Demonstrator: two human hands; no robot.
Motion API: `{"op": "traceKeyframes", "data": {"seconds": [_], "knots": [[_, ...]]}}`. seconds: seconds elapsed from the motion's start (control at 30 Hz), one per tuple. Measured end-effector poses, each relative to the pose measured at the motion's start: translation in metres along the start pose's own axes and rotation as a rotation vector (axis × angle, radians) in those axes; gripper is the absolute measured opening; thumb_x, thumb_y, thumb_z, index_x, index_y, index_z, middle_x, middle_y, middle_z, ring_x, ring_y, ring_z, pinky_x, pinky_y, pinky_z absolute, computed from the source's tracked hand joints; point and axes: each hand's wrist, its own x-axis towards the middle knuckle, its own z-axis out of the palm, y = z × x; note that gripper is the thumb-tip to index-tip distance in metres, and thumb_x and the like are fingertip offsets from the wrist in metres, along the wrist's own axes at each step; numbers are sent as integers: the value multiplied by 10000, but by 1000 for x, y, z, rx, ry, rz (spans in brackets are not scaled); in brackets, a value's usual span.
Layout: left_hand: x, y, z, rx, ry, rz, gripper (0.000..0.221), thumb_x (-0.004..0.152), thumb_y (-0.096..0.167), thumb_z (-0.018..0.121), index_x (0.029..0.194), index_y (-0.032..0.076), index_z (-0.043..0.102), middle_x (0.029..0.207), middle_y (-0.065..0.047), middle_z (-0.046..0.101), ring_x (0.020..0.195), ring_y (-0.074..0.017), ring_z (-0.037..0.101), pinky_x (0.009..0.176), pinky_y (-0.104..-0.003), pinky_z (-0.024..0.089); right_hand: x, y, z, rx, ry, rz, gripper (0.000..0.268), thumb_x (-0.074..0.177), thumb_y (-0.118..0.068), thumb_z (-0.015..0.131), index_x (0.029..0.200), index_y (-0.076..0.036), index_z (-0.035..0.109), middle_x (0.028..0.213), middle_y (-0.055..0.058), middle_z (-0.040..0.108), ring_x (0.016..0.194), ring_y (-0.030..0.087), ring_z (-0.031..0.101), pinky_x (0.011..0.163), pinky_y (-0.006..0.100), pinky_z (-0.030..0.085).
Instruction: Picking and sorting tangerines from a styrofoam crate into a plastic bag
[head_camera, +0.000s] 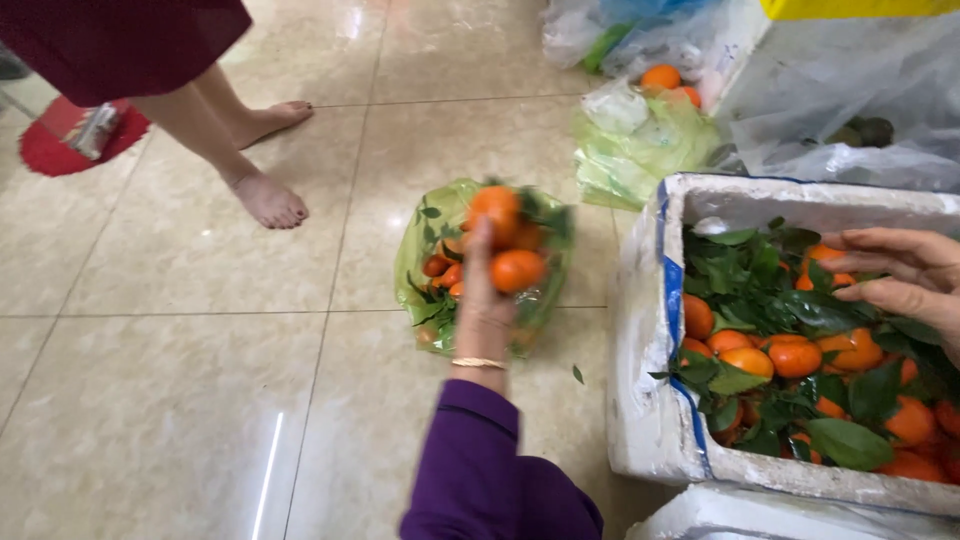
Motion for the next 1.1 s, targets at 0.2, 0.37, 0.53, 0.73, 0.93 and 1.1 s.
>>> {"op": "traceKeyframes", "data": {"seconds": [0.2,0.37,0.53,0.73,0.93,1.1], "knots": [[35,59,-62,864,374,267,740,770,349,764,1421,70,548,1269,-131,664,1028,-215,670,820,-307,566,-9,84,-70,45,-19,28,700,828,211,394,1515,90,336,1571,330,438,1353,469,507,976,621,480],[59,59,-76,1754,532,-102,713,753,454,799,1405,243,604,1391,-126,409,1124,-370,610,1009,-432,498,-30,168,-126,130,-19,50,755,802,199,431,1537,39,372,1591,331,465,1357,479,533,951,613,509],[78,26,-102,1696,462,-45,767,742,492,807,1409,171,606,1401,-215,339,1186,-417,502,1024,-471,471,-75,-12,-24,-12,196,252,523,879,181,454,1396,113,489,1435,293,589,1257,416,607,964,532,518],[69,7,-93,1517,724,228,751,983,565,595,1599,166,432,1636,-273,-79,1462,-577,244,1128,-608,351,-62,-26,9,-210,66,334,503,794,27,722,1295,-7,695,1174,143,778,1041,231,737,882,333,573],[76,6,-140,1703,866,297,601,1137,645,370,1658,346,346,1642,-179,99,1397,-544,427,1083,-676,434,-47,35,49,-1108,-435,62,627,816,-199,796,1404,-187,581,1431,115,581,1390,371,486,1039,517,514],[77,1,-175,1681,818,401,608,1154,644,355,1667,339,237,1629,-185,167,1364,-549,466,1034,-699,466,-43,120,40,-1478,-319,-246,709,691,-336,854,1341,-294,577,1256,-5,633,1191,224,573,894,392,571]]}}
